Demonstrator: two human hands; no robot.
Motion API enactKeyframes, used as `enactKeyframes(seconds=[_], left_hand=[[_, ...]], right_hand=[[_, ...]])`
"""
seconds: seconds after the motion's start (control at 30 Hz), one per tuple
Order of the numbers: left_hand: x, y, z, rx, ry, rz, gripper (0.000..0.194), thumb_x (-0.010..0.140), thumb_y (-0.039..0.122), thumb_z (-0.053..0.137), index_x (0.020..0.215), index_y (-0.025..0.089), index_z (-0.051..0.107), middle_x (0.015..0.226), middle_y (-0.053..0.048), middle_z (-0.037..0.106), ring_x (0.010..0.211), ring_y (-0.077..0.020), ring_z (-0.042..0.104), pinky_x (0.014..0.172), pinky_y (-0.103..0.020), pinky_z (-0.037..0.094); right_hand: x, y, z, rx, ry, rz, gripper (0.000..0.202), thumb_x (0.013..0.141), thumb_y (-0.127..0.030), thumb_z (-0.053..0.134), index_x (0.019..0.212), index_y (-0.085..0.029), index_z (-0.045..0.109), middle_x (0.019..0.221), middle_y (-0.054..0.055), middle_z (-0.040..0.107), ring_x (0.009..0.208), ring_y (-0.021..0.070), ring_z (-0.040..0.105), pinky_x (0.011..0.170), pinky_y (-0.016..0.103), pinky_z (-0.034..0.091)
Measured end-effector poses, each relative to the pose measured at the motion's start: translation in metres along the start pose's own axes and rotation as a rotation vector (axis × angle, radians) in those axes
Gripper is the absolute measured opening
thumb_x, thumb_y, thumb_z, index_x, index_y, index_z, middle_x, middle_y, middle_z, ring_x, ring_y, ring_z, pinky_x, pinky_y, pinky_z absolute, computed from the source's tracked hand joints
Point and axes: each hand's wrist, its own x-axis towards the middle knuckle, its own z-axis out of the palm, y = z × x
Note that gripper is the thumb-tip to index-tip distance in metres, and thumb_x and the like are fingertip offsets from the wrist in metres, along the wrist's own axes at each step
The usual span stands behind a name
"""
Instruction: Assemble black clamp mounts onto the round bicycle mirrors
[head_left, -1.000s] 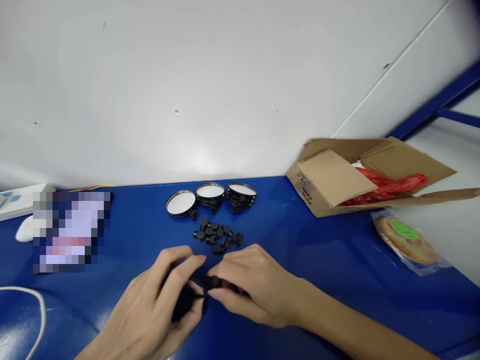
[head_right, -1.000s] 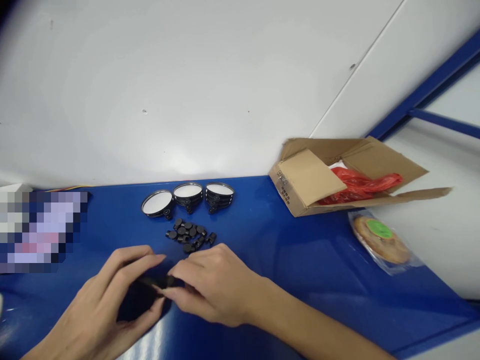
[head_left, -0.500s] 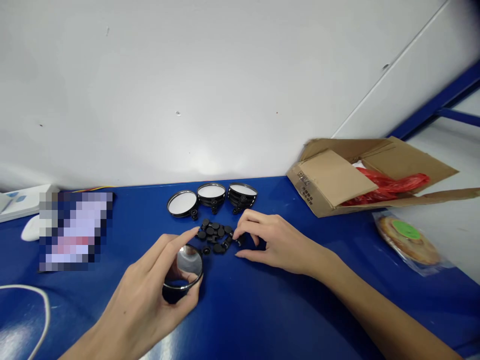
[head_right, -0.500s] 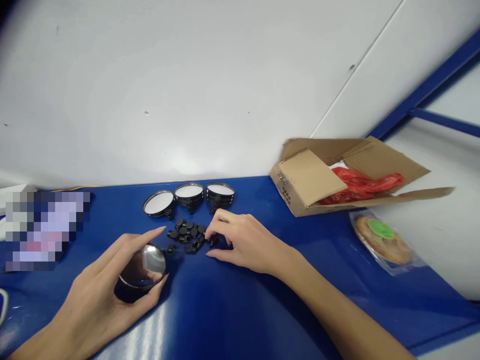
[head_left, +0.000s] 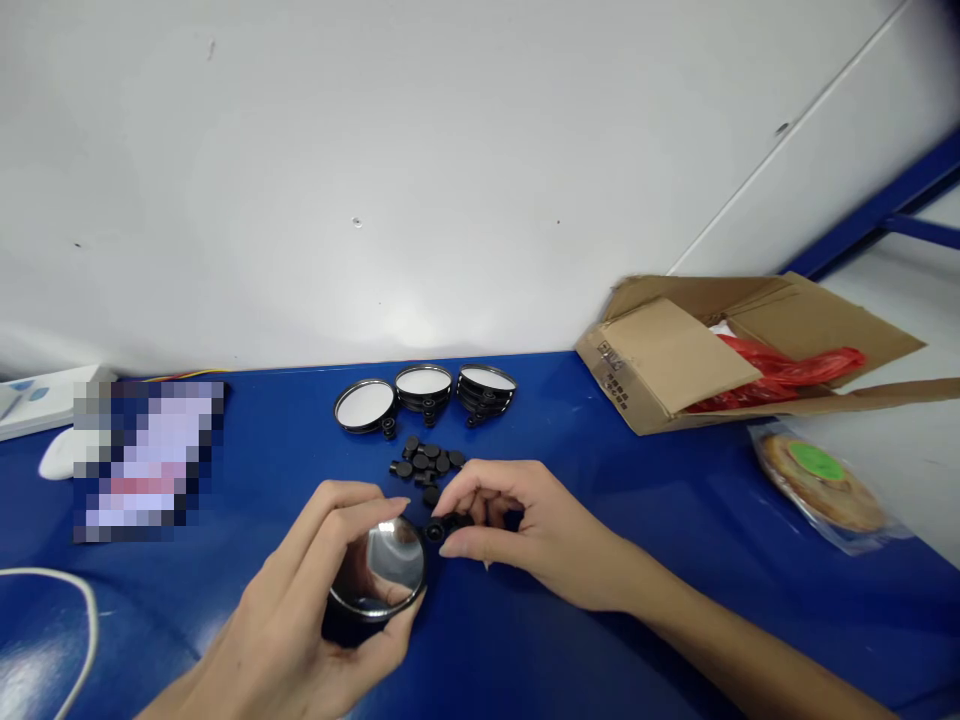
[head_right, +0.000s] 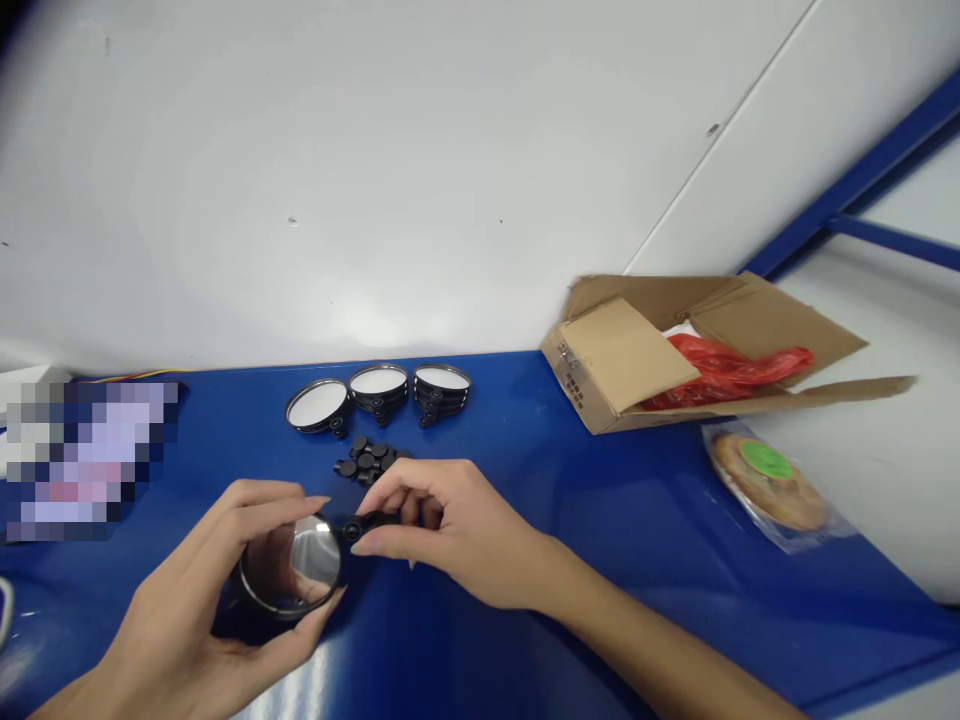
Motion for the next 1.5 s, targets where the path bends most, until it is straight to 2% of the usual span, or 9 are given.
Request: enactKeyframes(seconds=[0.2,0.4,0.57,0.73,0.9,1.0,1.13,1.3,1.5], left_hand=[[0.0,0.007,0.0,-0.026,-0.003,-0.043,0.047,0.107,0.011,0.071,0.151,0.025,0.062,0.133,-0.007,0.065,0.071,-0.0073,0.074,0.068,-0.021,0.067],[-0.008,0.0,-0.003,-0.031,-0.095,-0.008,0.045,0.112,0.01,0.063,0.153,0.028,0.06,0.132,-0.009,0.071,0.078,-0.0123,0.08,0.075,-0.025,0.072],[-0.015,-0.012,-0.004,0.059,-0.153,0.088,0.049,0.113,0.012,0.06,0.16,0.027,0.057,0.144,-0.013,0.073,0.097,-0.0192,0.088,0.084,-0.029,0.075],[-0.008,-0.015,-0.006,0.11,-0.174,0.191,0.044,0.111,0.007,0.054,0.152,0.022,0.061,0.134,-0.013,0.076,0.116,-0.025,0.086,0.081,-0.025,0.075],[-0.007,-0.013,-0.003,-0.004,-0.239,0.094,0.051,0.108,0.005,0.058,0.155,0.025,0.055,0.135,-0.01,0.07,0.094,-0.0159,0.084,0.079,-0.024,0.074],[-0.008,-0.009,0.003,-0.051,-0.206,0.068,0.053,0.105,0.002,0.059,0.152,0.026,0.056,0.128,-0.008,0.069,0.079,-0.0113,0.078,0.069,-0.021,0.07],[-0.007,-0.007,0.013,-0.066,-0.108,0.07,0.048,0.101,0.001,0.061,0.143,0.025,0.059,0.119,-0.006,0.071,0.08,-0.0124,0.078,0.066,-0.02,0.067],[-0.009,-0.008,0.018,-0.099,-0.087,0.065,0.046,0.099,0.002,0.064,0.139,0.025,0.061,0.117,-0.006,0.071,0.084,-0.013,0.081,0.059,-0.015,0.062],[-0.011,-0.003,0.02,-0.142,-0.022,-0.023,0.04,0.1,0.011,0.068,0.135,0.029,0.06,0.115,-0.003,0.073,0.076,-0.0124,0.082,0.06,-0.019,0.066]], right_hand=[[-0.001,0.001,0.015,0.119,0.117,0.067,0.038,0.086,-0.05,0.104,0.102,-0.019,0.089,0.064,-0.007,0.061,0.058,0.0094,0.055,0.057,0.025,0.04],[-0.001,0.002,0.017,0.102,0.126,0.035,0.035,0.088,-0.052,0.101,0.1,-0.02,0.092,0.073,-0.004,0.063,0.06,0.0084,0.051,0.057,0.025,0.038],[-0.004,0.007,0.019,0.063,0.124,0.035,0.035,0.09,-0.055,0.099,0.102,-0.022,0.094,0.077,-0.003,0.067,0.059,0.0087,0.052,0.055,0.026,0.04],[-0.004,0.013,0.02,-0.135,0.16,-0.077,0.024,0.096,-0.051,0.096,0.102,-0.027,0.095,0.083,-0.001,0.073,0.071,0.0119,0.058,0.063,0.026,0.044],[-0.004,0.012,0.022,-0.074,0.151,-0.048,0.028,0.094,-0.052,0.097,0.1,-0.025,0.095,0.08,-0.001,0.072,0.061,0.0094,0.055,0.054,0.024,0.041],[-0.004,0.013,0.023,-0.012,0.122,0.001,0.031,0.091,-0.053,0.099,0.098,-0.023,0.095,0.077,-0.002,0.07,0.052,0.0068,0.052,0.046,0.023,0.04],[-0.003,0.018,0.023,0.072,0.105,0.072,0.034,0.089,-0.054,0.1,0.099,-0.022,0.094,0.075,-0.003,0.068,0.047,0.0063,0.054,0.042,0.02,0.042],[-0.003,0.02,0.023,0.076,0.099,0.065,0.035,0.087,-0.054,0.101,0.098,-0.021,0.095,0.078,-0.002,0.068,0.047,0.0058,0.056,0.04,0.018,0.045],[-0.007,0.02,0.033,0.155,0.105,0.048,0.035,0.094,-0.055,0.095,0.101,-0.021,0.094,0.084,-0.001,0.069,0.05,0.0067,0.062,0.042,0.019,0.049]])
